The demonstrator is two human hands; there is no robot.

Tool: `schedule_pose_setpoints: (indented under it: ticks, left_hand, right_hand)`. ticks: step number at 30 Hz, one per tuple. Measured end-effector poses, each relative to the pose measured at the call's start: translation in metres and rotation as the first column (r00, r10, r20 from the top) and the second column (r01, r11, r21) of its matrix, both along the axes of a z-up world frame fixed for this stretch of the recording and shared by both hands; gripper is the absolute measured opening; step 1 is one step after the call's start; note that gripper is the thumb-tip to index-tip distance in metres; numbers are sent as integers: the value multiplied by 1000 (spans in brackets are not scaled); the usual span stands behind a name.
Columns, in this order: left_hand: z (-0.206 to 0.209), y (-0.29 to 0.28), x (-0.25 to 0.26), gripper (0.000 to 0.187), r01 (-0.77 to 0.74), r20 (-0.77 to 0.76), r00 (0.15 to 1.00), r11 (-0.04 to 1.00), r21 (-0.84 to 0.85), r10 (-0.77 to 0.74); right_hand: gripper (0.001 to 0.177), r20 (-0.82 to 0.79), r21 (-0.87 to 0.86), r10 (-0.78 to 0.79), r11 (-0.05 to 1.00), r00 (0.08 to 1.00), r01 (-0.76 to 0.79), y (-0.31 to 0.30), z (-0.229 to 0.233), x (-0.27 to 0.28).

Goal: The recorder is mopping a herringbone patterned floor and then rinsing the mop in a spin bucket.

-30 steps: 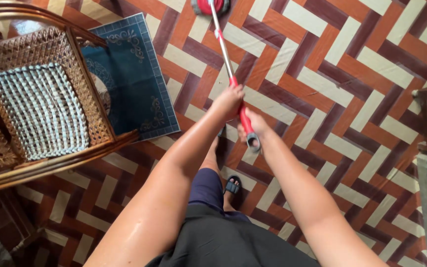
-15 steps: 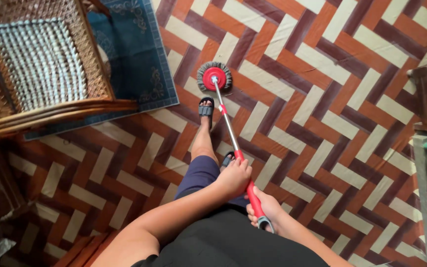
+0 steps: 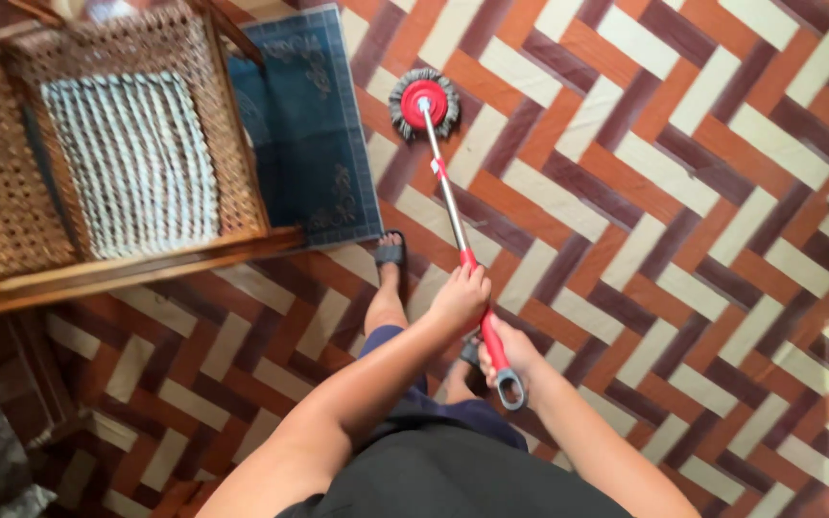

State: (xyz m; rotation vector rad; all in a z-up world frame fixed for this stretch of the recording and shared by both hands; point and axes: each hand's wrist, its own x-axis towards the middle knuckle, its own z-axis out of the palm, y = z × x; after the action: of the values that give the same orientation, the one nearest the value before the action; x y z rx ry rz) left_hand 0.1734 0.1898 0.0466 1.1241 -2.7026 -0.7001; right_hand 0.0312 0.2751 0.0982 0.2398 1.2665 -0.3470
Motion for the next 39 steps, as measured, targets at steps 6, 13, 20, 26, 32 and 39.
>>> schedule_pose_setpoints:
  ticks: [6,13,20,26,32,39]
  left_hand:
    - [-86,-185,42,26,-55,19,998,994,-96,57]
    - [-118,-320,82,25,-158,-70,986,985,-75,153]
    - [-48,-233,107,26,-4,-81,997,994,106,13]
    - [-26,-26,104,25,126,-173,977,992,-17,-127]
    - [50,150,95,27,98,-219,974,981,167,-60]
    - [66,192,88,31,193,-40,981,956,222,-189]
  right_hand:
    - [68,28,-365,68,929,997,-53,-186,-76,53]
    - [57,44,-258,52,965,998,-39,-326,-108,92]
    - [53,157,-198,-39,978,987,70,-216,-102,103]
    - [59,129,-108,-62,991,990,76,0,-50,88]
    - [51,-4,-2,-15,1000,1000,14,163,68,73]
    - [43,-96,0,115,993,989,-115,194,98,72]
